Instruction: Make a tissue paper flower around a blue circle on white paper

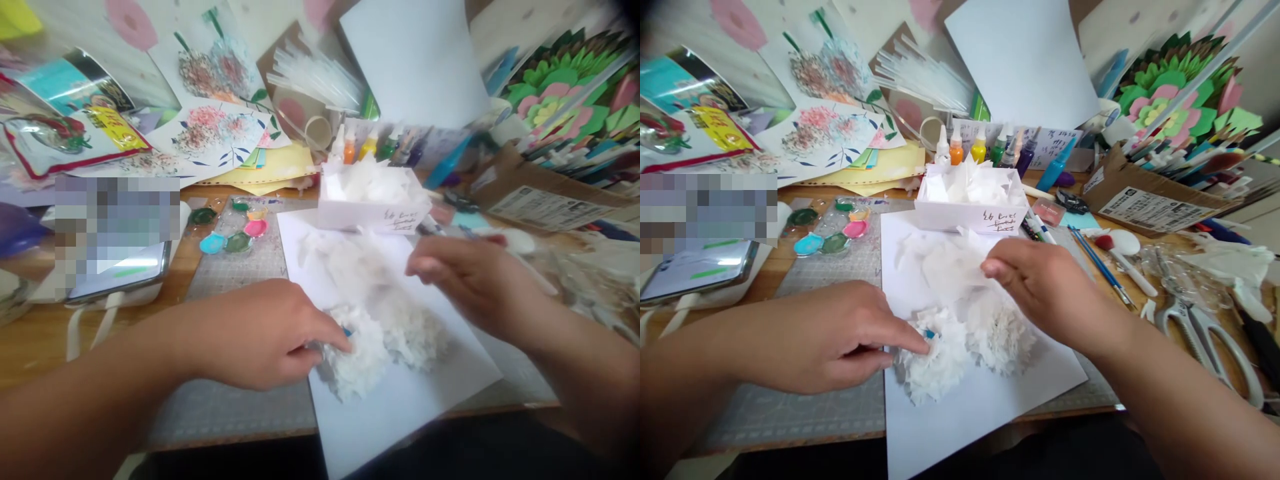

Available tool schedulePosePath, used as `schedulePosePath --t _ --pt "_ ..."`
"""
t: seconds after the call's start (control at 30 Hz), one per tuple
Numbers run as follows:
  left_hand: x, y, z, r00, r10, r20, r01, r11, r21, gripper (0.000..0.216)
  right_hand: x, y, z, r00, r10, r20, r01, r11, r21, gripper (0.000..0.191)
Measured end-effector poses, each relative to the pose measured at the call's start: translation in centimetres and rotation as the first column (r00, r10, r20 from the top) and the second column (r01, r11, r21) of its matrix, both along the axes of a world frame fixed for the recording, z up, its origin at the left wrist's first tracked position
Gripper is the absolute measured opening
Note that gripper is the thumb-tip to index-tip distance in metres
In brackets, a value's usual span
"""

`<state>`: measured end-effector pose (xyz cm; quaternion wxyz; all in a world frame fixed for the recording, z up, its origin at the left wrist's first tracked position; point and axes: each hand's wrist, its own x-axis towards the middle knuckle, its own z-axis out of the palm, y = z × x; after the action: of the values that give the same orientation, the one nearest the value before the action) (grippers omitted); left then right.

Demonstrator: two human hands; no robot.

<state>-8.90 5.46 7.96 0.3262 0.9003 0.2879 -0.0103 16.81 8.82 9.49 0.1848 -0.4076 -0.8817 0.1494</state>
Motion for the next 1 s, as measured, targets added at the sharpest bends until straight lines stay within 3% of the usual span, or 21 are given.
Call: schedulePosePath --t 0.13,0.3,0.43,0.5,0.57,0.67,0.77,0.9,1.0 --pt "-0.1 0.0 0.0 1.000 -0.013 -0.009 0.014 0.999 0.036 0.042 -0.8 0.6 -1.8 0.956 0.002 0.294 -0.018 0.998 0.054 0.015" --pt "-0.2 -0.2 0.1 1.000 -0.024 -0.011 0.025 0.999 0.047 0.041 -1.3 0.7 -2.1 0.917 -0.049 0.396 0.009 0.995 0.103 0.006" --pt "-0.2 -0.2 0.1 1.000 -0.019 -0.012 0.020 1.000 0.022 0.039 -1.5 -0.1 -0.4 0.984 -0.108 0.140 0.087 0.986 0.145 0.008" --pt "-0.2 -0.1 0.2 1.000 -0.021 -0.011 0.021 1.000 0.000 0.038 -2.0 -1.0 0.2 0.999 -0.040 0.010 0.039 0.993 0.115 0.008" --pt "-0.1 0.0 0.3 1.000 -0.018 -0.011 0.018 1.000 -0.013 0.038 -2.7 -2.0 0.3 0.994 0.107 0.008 -0.107 0.992 0.062 0.008" --pt "-0.1 0.1 0.4 0.999 -0.034 -0.009 0.033 0.999 -0.022 0.031 -3.4 -3.1 -0.1 0.940 0.313 0.133 -0.307 0.949 -0.065 0.013" --pt "-0.1 0.0 0.5 0.999 -0.041 -0.010 0.040 0.999 -0.024 0.022 -3.1 -3.0 0.2 0.919 0.376 0.119 -0.346 0.914 -0.213 0.011" --pt "-0.1 0.0 0.7 0.999 -0.032 -0.002 0.032 0.999 -0.017 0.024 -1.9 -2.1 1.3 0.953 0.198 -0.229 -0.248 0.944 -0.218 0.019" --pt "-0.1 0.0 0.8 0.999 -0.035 -0.001 0.035 0.999 -0.024 0.024 -1.7 -2.1 1.5 0.886 -0.002 -0.464 -0.116 0.968 -0.224 0.034"
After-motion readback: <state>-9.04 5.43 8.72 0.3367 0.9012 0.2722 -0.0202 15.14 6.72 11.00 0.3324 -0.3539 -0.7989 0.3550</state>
